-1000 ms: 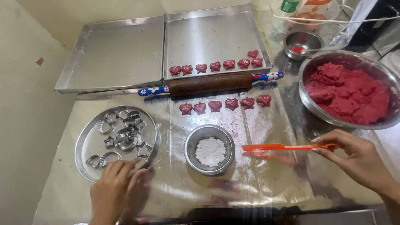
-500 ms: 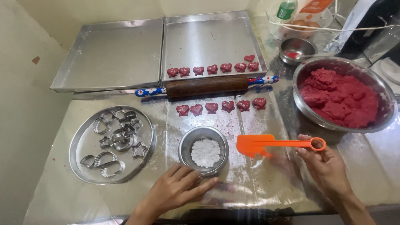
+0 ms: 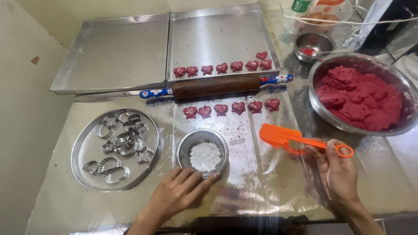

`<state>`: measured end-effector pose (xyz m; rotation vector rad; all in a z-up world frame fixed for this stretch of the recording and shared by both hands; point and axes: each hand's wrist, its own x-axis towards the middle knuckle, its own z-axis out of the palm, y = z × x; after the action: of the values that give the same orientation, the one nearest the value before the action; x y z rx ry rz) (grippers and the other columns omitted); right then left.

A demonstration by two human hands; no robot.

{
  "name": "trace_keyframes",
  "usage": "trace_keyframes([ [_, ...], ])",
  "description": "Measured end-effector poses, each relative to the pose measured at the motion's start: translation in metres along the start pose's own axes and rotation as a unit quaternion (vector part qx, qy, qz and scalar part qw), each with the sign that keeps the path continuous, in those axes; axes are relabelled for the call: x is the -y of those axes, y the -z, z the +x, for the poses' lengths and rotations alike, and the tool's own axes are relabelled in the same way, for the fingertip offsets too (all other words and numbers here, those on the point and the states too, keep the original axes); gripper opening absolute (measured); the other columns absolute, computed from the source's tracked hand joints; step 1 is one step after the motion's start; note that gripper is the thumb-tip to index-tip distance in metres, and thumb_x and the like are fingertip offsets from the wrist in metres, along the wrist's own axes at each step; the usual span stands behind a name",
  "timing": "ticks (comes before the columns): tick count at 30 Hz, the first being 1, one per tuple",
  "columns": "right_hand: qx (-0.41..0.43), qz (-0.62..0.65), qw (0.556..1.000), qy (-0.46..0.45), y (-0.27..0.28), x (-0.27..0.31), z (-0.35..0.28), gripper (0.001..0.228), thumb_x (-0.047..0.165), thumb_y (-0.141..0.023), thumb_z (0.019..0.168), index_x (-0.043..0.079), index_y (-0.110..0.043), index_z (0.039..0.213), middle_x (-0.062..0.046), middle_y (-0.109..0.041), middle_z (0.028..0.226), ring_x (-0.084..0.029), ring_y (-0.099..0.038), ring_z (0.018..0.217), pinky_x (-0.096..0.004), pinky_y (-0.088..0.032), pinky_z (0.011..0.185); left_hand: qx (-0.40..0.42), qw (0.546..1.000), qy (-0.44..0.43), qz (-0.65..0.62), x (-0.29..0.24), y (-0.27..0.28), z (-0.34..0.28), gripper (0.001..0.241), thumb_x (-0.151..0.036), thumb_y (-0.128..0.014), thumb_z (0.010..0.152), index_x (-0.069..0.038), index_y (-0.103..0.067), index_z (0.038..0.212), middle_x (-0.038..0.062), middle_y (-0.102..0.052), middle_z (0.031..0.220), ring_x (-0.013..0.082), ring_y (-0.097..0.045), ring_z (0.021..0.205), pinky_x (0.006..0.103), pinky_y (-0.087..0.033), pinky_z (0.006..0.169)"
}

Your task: Arranging heart-shaped dough pieces on a baking tray and dipping them in flour

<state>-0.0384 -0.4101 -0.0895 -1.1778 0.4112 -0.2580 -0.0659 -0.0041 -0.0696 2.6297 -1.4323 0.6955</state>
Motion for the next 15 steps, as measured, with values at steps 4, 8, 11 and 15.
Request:
trace_keyframes([
  [4, -0.035, 0.062, 0.997, 0.041, -0.003, -0.001, -0.001, 0.012, 0.025, -0.043, 0.120, 0.013, -0.041, 0.120, -0.018, -0.066, 0.100, -0.025, -0.071, 0.095, -0.055, -0.066, 0.088, 0.029, 0.999, 0.020, 0.033, 0.008, 0.017, -0.015, 0.050, -0.011, -0.066, 0.094, -0.007, -0.056, 0.143, 0.010, -0.069, 0.106, 0.0245, -0.064, 0.090, 0.0389, -0.056, 0.077],
  [8, -0.051, 0.005, 0.988, 0.145, 0.015, -0.021, 0.021, 0.008, 0.017, -0.045, 0.120, 0.014, -0.044, 0.114, -0.014, -0.065, 0.109, -0.025, -0.072, 0.105, -0.034, -0.063, 0.107, 0.089, 0.990, 0.105, 0.035, 0.015, 0.026, -0.033, 0.073, -0.020, -0.076, 0.084, -0.010, -0.046, 0.150, 0.013, -0.071, 0.111, 0.0251, -0.065, 0.090, 0.0406, -0.057, 0.079],
  [11, -0.060, -0.002, 0.988, 0.142, 0.008, -0.023, 0.027, 0.008, 0.013, -0.042, 0.120, 0.011, -0.038, 0.113, -0.019, -0.063, 0.110, -0.028, -0.072, 0.105, -0.035, -0.063, 0.108, 0.074, 0.987, 0.130, 0.051, 0.021, 0.035, -0.035, 0.066, -0.024, -0.072, 0.088, -0.010, -0.048, 0.148, 0.013, -0.071, 0.106, 0.0245, -0.066, 0.087, 0.0396, -0.054, 0.074],
  [15, -0.047, -0.056, 0.984, 0.163, -0.008, -0.020, 0.033, 0.010, 0.010, -0.043, 0.117, 0.005, -0.036, 0.112, -0.022, -0.061, 0.112, -0.029, -0.072, 0.109, -0.036, -0.062, 0.112, 0.032, 0.986, 0.117, 0.112, 0.032, 0.034, -0.042, 0.069, -0.051, -0.073, 0.090, -0.017, -0.052, 0.146, 0.010, -0.074, 0.108, 0.0204, -0.070, 0.089, 0.0384, -0.055, 0.077],
])
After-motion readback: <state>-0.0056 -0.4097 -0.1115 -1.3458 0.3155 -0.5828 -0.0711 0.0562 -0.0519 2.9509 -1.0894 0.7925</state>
